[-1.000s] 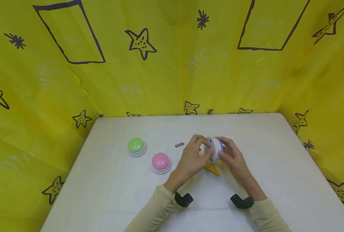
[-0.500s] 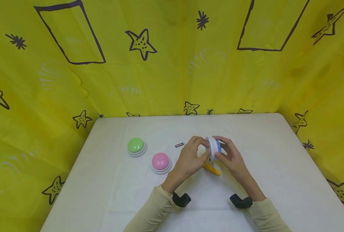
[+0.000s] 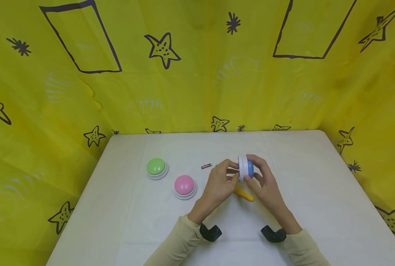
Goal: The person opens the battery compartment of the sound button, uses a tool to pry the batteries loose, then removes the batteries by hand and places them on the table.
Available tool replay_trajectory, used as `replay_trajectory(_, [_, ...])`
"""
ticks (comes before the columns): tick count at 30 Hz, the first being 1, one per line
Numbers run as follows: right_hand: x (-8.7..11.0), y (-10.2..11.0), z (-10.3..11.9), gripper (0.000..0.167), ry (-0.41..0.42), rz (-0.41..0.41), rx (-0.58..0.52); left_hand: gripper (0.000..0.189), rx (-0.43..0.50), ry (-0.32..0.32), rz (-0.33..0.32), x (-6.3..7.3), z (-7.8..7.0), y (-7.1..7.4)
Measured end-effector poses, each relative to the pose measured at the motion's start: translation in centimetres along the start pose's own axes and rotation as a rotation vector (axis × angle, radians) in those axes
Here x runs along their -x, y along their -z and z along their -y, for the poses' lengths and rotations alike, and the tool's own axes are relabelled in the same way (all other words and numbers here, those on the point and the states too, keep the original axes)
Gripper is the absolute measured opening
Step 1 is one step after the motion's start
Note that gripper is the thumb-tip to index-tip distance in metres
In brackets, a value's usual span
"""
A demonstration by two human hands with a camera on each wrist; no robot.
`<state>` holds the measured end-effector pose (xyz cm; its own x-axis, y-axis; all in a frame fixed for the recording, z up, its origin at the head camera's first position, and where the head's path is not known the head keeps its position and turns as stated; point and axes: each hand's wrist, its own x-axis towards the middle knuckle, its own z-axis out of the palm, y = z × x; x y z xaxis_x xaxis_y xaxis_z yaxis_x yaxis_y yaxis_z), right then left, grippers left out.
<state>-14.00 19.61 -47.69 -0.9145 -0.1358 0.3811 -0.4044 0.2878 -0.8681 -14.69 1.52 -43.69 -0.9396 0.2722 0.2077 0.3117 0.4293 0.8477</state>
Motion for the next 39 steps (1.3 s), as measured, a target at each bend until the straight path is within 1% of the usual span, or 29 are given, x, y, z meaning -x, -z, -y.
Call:
replay_trajectory(6, [0.2, -0.6, 0.1, 0.065, 0.021, -0.047, -0.015, 0.014, -0.003, -0.032, -0.023, 0.0, 0.1, -0.3])
replay_trajectory(11, [0.4, -0.8, 0.1, 0.066, 0.033, -0.079, -0.004, 0.013, -0.023, -0.028, -0.043, 0.0, 0.2, -0.4])
replay_trajectory(17, [0.3, -0.8, 0.0, 0.064, 0.023, -0.087, -0.005, 0.015, -0.016, -0.02, -0.059, -0.2, 0.3, -0.5])
replay_trajectory(21, [0.2, -0.6, -0.1, 0.062, 0.002, -0.084, -0.008, 0.02, 0.024, 0.001, -0.06, -0.3, 0.3, -0.4])
replay_trajectory(28, [0.0, -0.3, -0.3, 0.061, -0.07, -0.054, -0.013, 0.041, 0.122, 0.064, -0.047, -0.6, 0.7, -0.5])
replay_trajectory(31, [-0.1, -0.1, -0.5, 0.059, -0.104, -0.04, -0.039, 0.042, 0.163, 0.1, -0.051, -0.8, 1.2, -0.7])
replay_trajectory(35, [-0.1, 0.1, -0.8, 0.057, -0.154, -0.022, -0.052, 0.037, 0.234, 0.144, -0.044, -1.1, 1.7, -0.9])
replay_trajectory(39, [-0.1, 0.3, -0.8, 0.056, -0.205, 0.0, -0.052, 0.035, 0.28, 0.167, -0.035, -1.4, 2.1, -0.9])
